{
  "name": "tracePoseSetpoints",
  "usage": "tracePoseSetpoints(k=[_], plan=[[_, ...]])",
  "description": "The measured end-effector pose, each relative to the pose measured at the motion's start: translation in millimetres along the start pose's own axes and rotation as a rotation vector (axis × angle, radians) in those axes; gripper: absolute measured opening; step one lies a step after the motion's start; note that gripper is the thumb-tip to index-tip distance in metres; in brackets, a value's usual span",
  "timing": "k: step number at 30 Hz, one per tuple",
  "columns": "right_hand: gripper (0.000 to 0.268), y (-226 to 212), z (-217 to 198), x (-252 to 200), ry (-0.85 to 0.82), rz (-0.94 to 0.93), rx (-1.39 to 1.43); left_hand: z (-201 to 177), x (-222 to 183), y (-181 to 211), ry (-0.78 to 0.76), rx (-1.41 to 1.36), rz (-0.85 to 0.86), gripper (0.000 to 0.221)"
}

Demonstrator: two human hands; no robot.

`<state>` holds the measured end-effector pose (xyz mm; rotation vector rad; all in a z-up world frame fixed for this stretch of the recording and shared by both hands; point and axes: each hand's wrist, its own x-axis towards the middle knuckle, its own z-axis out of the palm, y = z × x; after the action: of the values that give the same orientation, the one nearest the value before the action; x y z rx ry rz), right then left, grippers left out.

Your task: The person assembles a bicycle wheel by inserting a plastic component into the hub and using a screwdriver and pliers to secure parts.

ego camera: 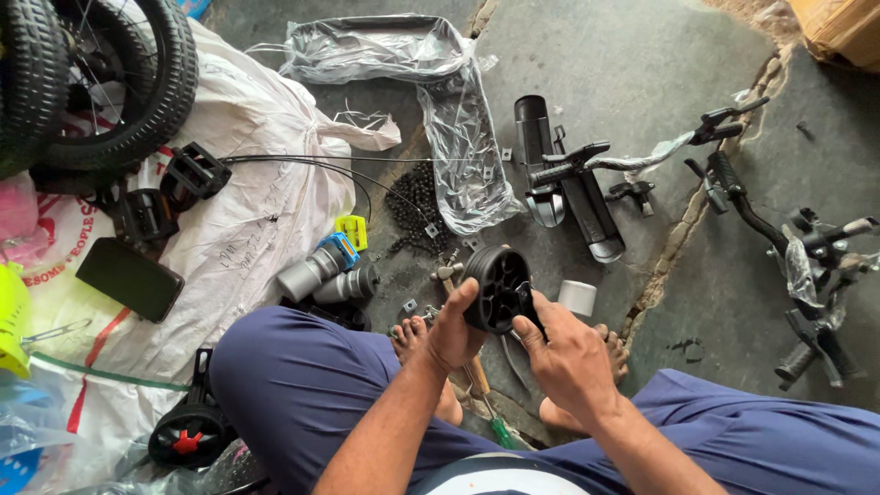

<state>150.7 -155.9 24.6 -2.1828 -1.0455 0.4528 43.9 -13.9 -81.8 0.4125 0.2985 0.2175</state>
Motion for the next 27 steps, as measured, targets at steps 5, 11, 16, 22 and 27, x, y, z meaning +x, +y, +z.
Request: tracePoseSetpoints(k=[5, 11, 16, 22, 27], plan=[[0.044, -3, 6, -3, -0.039, 0.015, -0.113, 6, -4, -6, 0.001, 0.117, 0.003, 0.072], [0.045, 8, 7, -4, -0.261, -0.058, 0.302, 31, -19, 9, 0.020, 0.781, 0.228, 0.107], [0.063, 26, 16, -18, -0.643, 0.052, 0.060, 52, -18, 25, 0.041, 0.938, 0.306, 0.111], [0.019, 60, 51, -27, -0.584, 0.428, 0.335, 70, -24, 16, 0.155, 1.350, 0.376, 0.110], [0.034, 76, 65, -21, -0.388, 0.341, 1.010, 61, -31, 27, 0.281, 0.581, 0.202, 0.094]])
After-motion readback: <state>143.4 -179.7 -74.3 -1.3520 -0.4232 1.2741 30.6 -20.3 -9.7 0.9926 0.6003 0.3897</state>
